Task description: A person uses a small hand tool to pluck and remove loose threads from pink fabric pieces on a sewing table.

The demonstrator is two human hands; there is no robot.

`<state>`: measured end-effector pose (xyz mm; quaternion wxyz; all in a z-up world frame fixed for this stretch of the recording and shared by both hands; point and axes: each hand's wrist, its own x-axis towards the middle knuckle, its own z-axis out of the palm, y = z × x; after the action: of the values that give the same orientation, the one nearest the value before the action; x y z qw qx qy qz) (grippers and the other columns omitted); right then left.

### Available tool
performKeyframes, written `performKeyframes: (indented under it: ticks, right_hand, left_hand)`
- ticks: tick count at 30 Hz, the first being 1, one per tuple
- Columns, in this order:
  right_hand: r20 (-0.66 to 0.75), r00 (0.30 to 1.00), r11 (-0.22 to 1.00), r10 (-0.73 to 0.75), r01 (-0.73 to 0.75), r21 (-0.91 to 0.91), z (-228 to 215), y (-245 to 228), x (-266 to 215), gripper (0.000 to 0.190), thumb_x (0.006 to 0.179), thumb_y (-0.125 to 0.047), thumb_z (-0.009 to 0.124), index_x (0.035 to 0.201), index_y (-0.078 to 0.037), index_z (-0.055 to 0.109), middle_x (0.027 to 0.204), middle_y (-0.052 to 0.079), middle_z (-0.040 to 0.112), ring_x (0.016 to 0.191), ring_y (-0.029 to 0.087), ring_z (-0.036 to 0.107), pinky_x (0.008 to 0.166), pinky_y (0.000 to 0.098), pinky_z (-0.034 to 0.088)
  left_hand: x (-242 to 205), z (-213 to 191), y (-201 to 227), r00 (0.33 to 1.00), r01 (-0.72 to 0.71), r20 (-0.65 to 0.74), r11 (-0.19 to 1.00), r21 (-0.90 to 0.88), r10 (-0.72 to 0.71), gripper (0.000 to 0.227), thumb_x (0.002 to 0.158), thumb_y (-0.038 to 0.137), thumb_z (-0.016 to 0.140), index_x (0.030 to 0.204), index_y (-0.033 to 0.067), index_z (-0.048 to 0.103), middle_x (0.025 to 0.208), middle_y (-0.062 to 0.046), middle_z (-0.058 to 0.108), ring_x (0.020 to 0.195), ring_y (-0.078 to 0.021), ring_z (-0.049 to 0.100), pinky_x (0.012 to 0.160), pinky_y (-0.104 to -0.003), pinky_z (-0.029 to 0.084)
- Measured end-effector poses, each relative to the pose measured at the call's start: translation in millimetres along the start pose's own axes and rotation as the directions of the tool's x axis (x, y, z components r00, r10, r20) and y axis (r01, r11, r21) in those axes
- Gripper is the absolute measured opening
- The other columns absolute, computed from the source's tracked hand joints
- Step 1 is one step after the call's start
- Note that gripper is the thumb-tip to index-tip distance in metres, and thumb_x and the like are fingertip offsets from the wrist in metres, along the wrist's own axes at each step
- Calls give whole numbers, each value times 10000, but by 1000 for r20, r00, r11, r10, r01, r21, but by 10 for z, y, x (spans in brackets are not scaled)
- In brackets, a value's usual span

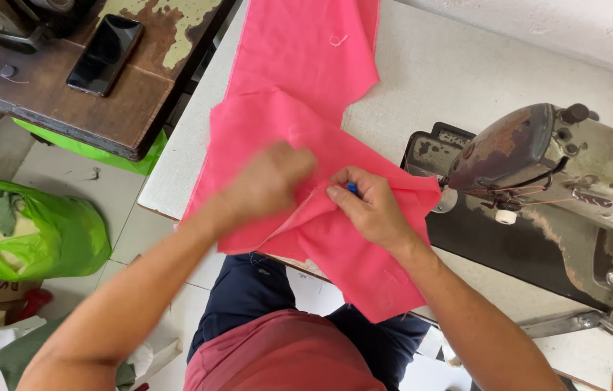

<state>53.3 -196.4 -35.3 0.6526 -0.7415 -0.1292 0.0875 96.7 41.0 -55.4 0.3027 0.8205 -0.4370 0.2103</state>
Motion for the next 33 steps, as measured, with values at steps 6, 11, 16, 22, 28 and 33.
performKeyframes:
  ticks: [6,11,16,22,28,33]
  right_hand:
    - [-88,996,1000,-3,2,-17,-15,-107,122,178,955,-196,697,1038,-39,715,646,46,591,625,112,580,570,239,461]
    - [-140,990,999,22,-19,26,59,-301,76,159,939,-157,700,1047,-43,727,677,36,608,629,77,555,579,210,449]
    - [-237,971,998,-18,31,51,111,-347,-13,76,918,-141,746,942,-70,762,631,3,535,602,56,496,541,196,425]
    - [-365,930,990,46,5,138,141,-303,43,149,930,-152,731,987,-14,744,575,28,504,534,84,503,492,205,417]
    - [-316,884,937,-345,304,-173,222,-724,-267,452,1139,-275,374,1422,19,568,1024,101,440,822,122,476,700,268,436]
    - [-237,881,862,-410,289,-416,537,-737,-284,180,969,-59,711,1142,-37,754,944,94,680,879,229,700,778,312,575]
  left_hand:
    - [263,-740,54,827,558,-177,817,143,-534,246,1085,281,591,999,63,665,787,-212,687,743,-466,676,657,-541,509]
    - [279,-366,948,704,709,70,695,-121,-707,294,962,354,651,1085,93,712,932,-150,727,866,-376,722,723,-483,563]
    - [134,-76,954,703,669,-72,693,-269,-707,144,988,250,665,990,134,752,812,-114,734,817,-356,736,679,-429,578]
    - [141,-55,709,609,693,90,473,-544,-788,147,968,224,691,1019,149,806,709,-29,713,650,-109,631,591,-269,515]
    - [119,-125,686,562,642,101,355,-680,-821,170,974,217,692,1039,112,809,739,-55,733,655,-88,634,586,-239,537]
    - [104,-217,698,640,548,151,309,-777,-754,182,959,142,690,1081,50,788,815,-64,753,735,-81,657,656,-241,576]
